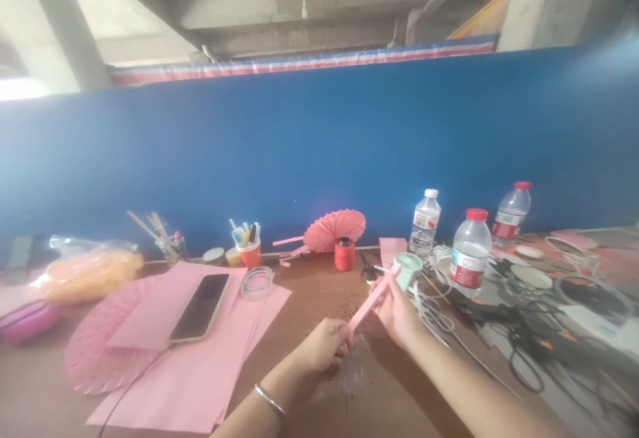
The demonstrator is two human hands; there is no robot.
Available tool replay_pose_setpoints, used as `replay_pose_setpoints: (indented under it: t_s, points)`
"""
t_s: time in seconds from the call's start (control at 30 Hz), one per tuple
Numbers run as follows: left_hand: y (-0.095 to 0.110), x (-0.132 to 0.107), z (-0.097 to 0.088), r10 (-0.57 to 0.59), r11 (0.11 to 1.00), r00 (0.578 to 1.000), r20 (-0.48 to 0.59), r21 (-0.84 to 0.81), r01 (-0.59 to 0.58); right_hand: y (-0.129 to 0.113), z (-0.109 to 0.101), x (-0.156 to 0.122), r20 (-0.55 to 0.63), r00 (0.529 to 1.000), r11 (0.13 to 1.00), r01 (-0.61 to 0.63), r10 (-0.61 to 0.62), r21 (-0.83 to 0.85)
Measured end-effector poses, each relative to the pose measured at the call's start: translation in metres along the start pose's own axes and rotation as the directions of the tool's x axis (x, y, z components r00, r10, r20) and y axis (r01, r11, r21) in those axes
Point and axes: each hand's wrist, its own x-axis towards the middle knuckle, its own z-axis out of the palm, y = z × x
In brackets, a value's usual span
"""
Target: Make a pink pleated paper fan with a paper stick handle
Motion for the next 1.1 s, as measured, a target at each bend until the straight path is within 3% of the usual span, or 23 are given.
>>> replay_pose_setpoints:
  t_s: [0.07, 0.1, 0.2, 0.27, 0.43, 0.57, 0.63, 0.87, 0.97, 1.07, 1.1]
  points:
    - [0.0, 0.001, 0.0, -0.007, 1.0, 1.0, -0.003, 0.001, 0.007, -0.001, 0.011, -0.013, 0.243, 0.942, 0.935, -0.285, 0.233, 0.209]
    - [0.001, 0.001, 0.0, -0.014, 1.0, 1.0, 0.007, 0.005, 0.014, -0.001, 0.016, -0.019, 0.33, 0.902, 0.886, -0.374, 0.279, 0.273]
    - [0.002, 0.0, 0.005, -0.035, 0.999, 0.998, 0.061, 0.018, 0.034, -0.002, 0.022, -0.029, 0.426, 0.862, 0.791, -0.456, 0.276, 0.409]
    - [0.0, -0.001, 0.011, -0.012, 0.998, 0.998, 0.054, 0.059, 0.009, -0.005, 0.02, -0.027, 0.39, 0.877, 0.778, -0.447, 0.281, 0.442]
    - [0.0, -0.003, 0.018, 0.132, 0.954, 0.986, -0.099, 0.284, -0.099, -0.022, 0.007, -0.009, 0.226, 0.934, 0.793, -0.354, 0.276, 0.496]
    - [0.008, -0.007, 0.01, 0.272, 0.813, 0.955, -0.119, 0.559, -0.161, -0.038, -0.005, 0.005, 0.137, 0.969, 0.826, -0.248, 0.208, 0.505]
    - [0.011, -0.009, 0.005, 0.309, 0.769, 0.945, -0.108, 0.613, -0.181, -0.044, -0.012, 0.011, 0.105, 0.977, 0.835, -0.211, 0.183, 0.508]
    - [0.002, -0.004, -0.002, 0.228, 0.887, 0.962, -0.147, 0.44, -0.143, -0.051, -0.03, 0.023, 0.07, 0.995, 0.825, -0.102, 0.077, 0.555]
    - [0.001, 0.005, -0.004, 0.201, 0.941, 0.96, -0.193, 0.31, -0.134, -0.034, -0.022, 0.018, 0.132, 0.983, 0.839, -0.18, 0.13, 0.514]
    - [0.004, 0.011, -0.006, 0.217, 0.961, 0.949, -0.227, 0.218, -0.168, -0.008, -0.005, 0.005, 0.167, 0.954, 0.886, -0.294, 0.249, 0.359]
    - [0.005, 0.011, -0.006, 0.228, 0.963, 0.946, -0.23, 0.199, -0.184, 0.0, 0.0, 0.0, 0.18, 0.955, 0.898, -0.285, 0.236, 0.336]
